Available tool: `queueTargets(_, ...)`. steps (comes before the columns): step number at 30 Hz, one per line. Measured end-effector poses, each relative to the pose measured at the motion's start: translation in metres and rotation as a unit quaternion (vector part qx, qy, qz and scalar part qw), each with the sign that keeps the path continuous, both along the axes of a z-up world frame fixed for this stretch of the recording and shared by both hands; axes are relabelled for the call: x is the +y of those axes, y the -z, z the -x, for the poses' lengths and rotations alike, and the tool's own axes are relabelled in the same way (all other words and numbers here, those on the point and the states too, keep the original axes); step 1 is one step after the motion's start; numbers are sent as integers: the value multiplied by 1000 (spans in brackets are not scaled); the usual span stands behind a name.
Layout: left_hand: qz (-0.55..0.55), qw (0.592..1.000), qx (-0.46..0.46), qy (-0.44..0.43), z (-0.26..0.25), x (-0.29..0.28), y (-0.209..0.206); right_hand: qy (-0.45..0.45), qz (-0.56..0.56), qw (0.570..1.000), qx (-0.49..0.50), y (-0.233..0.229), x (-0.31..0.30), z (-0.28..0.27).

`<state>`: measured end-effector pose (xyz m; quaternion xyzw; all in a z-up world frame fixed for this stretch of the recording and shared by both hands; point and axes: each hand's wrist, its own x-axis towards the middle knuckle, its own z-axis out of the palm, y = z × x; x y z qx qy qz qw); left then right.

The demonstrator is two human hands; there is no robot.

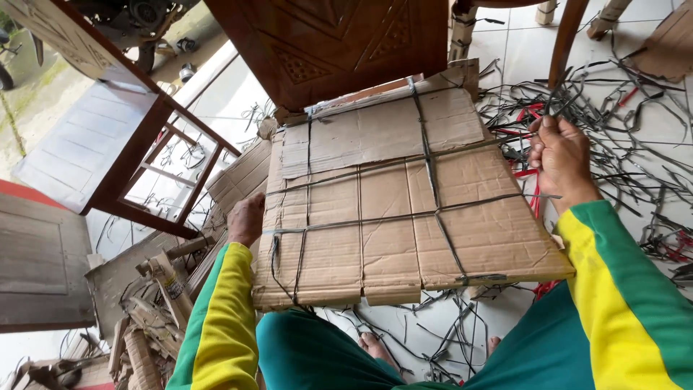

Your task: Wrapping a wooden chair seat with cardboard and securing it with plastic ties.

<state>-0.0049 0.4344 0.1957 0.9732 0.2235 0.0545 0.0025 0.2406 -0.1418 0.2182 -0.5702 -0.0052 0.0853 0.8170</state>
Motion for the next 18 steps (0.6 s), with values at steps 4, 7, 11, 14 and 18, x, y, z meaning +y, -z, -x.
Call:
queueTargets(4, -19, 999, -17, -19, -21, -14, -33, 39, -23, 999, -11, -2, 0, -5)
queueTargets(7, 192, 976, 44, -89, -31, -24, -66, 58, -49, 997, -22, -15, -3, -5)
queueTargets(11, 118, 985, 119, -44, -48, -20, -88, 87, 0, 995, -48, -26, -5, -2)
queueTargets(14, 90, 992, -68, 51, -74, -105, -121, 98, 37, 993, -57, -32, -4, 3)
queueTargets(18, 214, 921, -159, 283, -125, -256, -149, 83, 50, 993, -69, -34, -6, 3)
